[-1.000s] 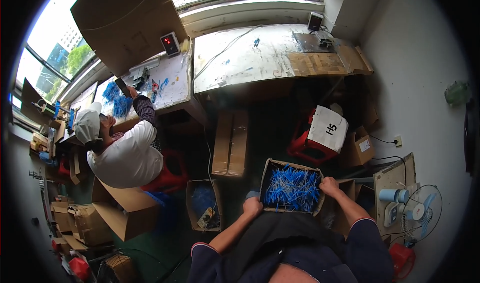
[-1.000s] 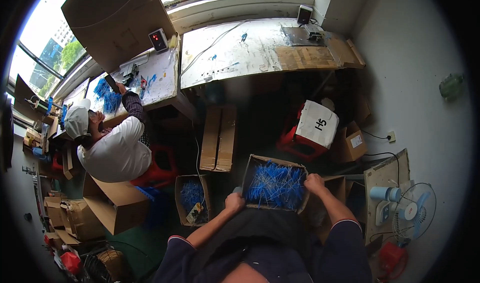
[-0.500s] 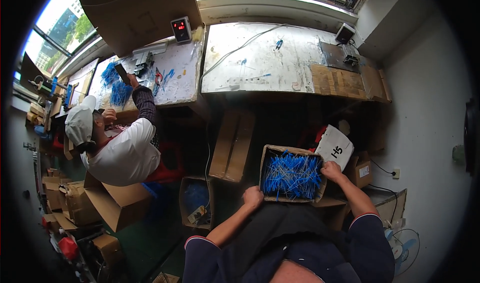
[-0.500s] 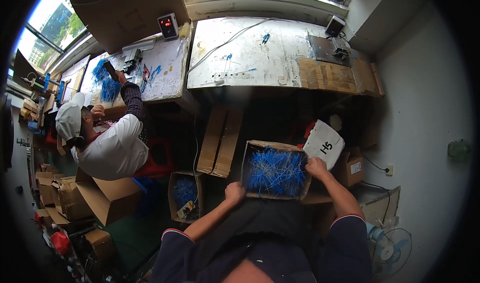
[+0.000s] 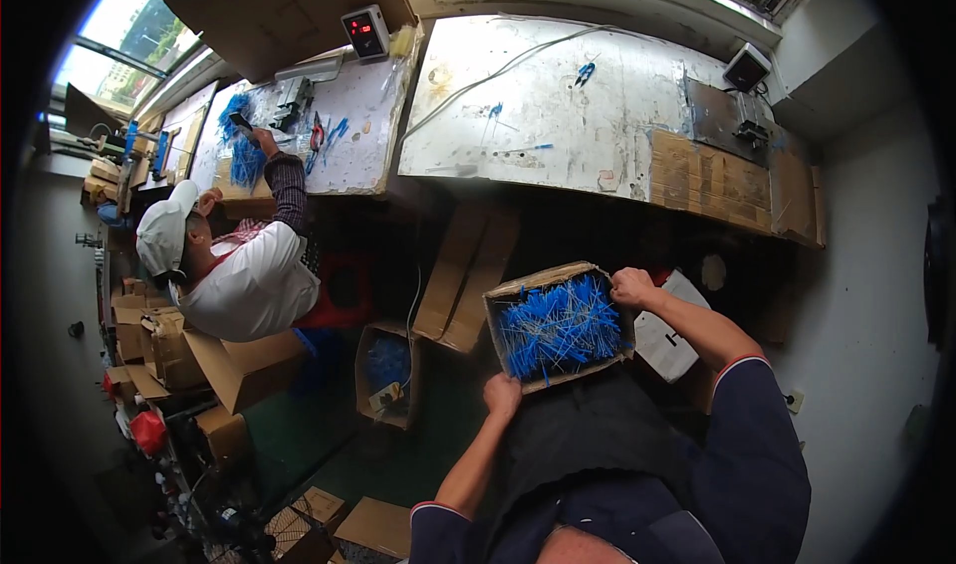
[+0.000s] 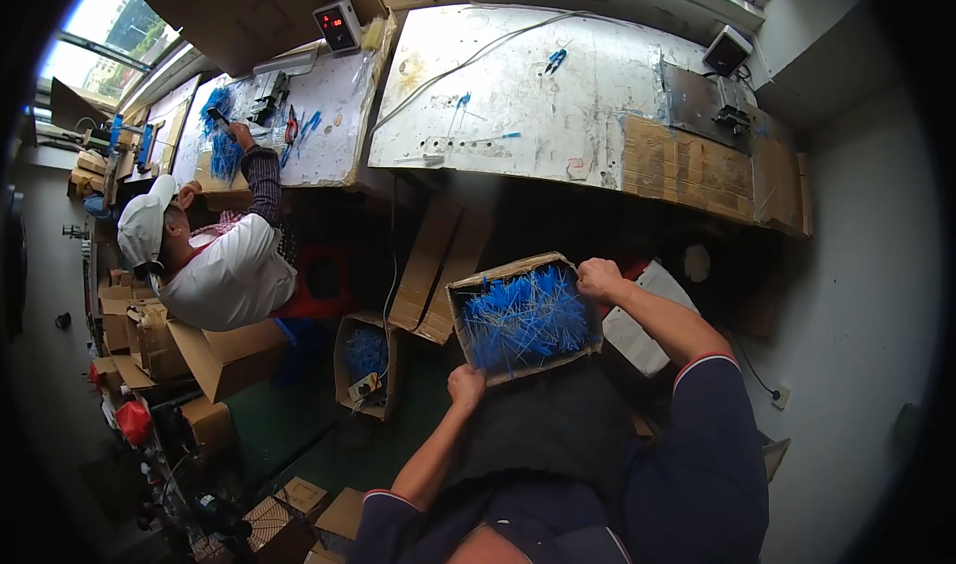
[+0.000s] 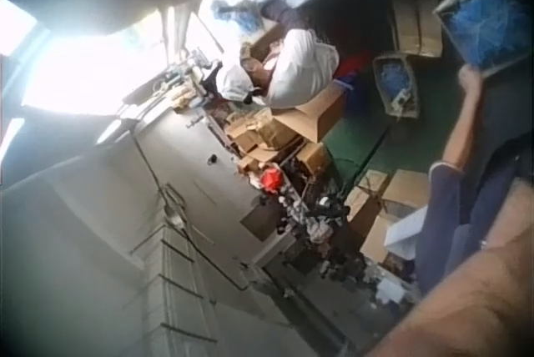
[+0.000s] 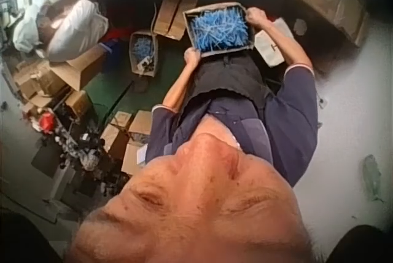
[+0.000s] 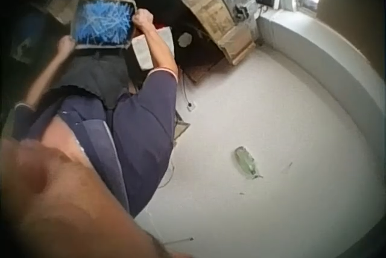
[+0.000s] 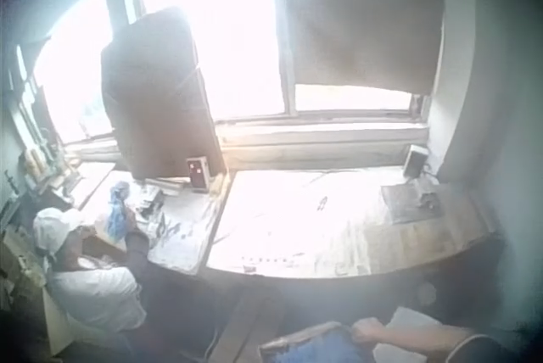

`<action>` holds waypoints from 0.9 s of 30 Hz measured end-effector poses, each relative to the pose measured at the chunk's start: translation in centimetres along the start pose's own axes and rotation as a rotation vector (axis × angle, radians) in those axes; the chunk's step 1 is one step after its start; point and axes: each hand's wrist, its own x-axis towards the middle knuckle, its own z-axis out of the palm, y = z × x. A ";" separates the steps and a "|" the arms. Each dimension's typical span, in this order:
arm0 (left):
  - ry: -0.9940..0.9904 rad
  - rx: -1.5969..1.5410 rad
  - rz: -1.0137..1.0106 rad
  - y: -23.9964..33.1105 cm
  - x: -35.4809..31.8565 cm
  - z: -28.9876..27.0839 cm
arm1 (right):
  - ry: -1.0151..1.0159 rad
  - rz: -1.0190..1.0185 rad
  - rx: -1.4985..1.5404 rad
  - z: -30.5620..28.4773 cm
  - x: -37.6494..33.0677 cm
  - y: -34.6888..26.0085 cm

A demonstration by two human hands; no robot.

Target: Gathering and organizing small blue wire or component assemblies on a workbench.

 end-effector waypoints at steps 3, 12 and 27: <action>0.019 -0.026 -0.017 0.5 1.4 2.3 | -0.013 -0.024 0.016 0.9 2.6 1.6; -0.146 0.116 0.065 1.3 12.9 7.7 | -0.046 0.094 0.081 7.9 9.3 8.3; -0.225 0.321 0.438 7.6 43.6 18.5 | 0.049 0.401 0.018 25.0 25.7 22.0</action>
